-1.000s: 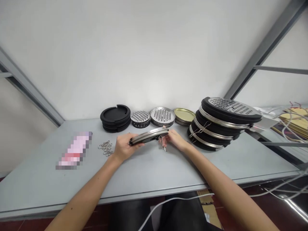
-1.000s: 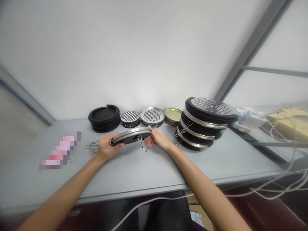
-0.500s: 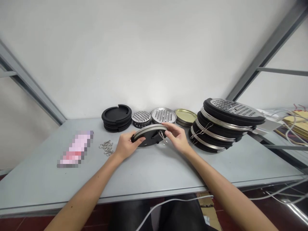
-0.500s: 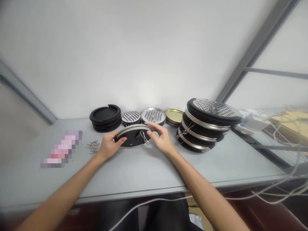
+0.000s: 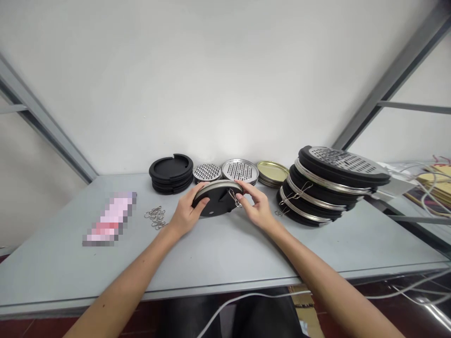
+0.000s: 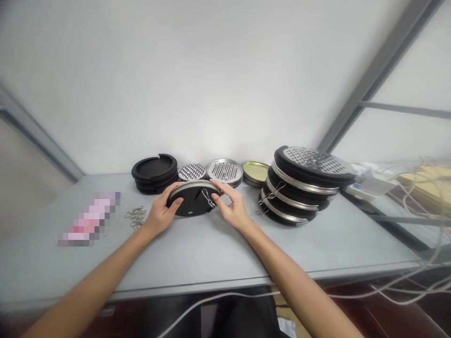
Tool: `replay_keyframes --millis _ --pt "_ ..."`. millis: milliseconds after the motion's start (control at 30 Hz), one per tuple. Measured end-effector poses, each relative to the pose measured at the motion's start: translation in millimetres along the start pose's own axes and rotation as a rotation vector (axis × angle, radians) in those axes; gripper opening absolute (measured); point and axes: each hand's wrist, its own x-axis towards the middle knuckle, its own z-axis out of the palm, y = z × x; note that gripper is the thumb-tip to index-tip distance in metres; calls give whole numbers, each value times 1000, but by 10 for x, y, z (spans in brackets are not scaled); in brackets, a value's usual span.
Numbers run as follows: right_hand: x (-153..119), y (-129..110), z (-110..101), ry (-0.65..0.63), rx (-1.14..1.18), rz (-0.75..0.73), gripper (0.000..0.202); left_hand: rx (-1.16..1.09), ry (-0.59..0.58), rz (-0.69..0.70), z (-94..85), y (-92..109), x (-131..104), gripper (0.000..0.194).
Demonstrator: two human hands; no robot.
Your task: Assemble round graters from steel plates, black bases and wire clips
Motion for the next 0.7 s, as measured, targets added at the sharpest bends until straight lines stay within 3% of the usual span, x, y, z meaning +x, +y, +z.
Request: replay_keyframes --millis 200,700 --pt "-8 -3 33 37 22 25 38 -89 35 -100 28 -24 12 39" --pt "-61 -4 43 18 17 16 40 -124 42 -85 -2 -26 30 38"
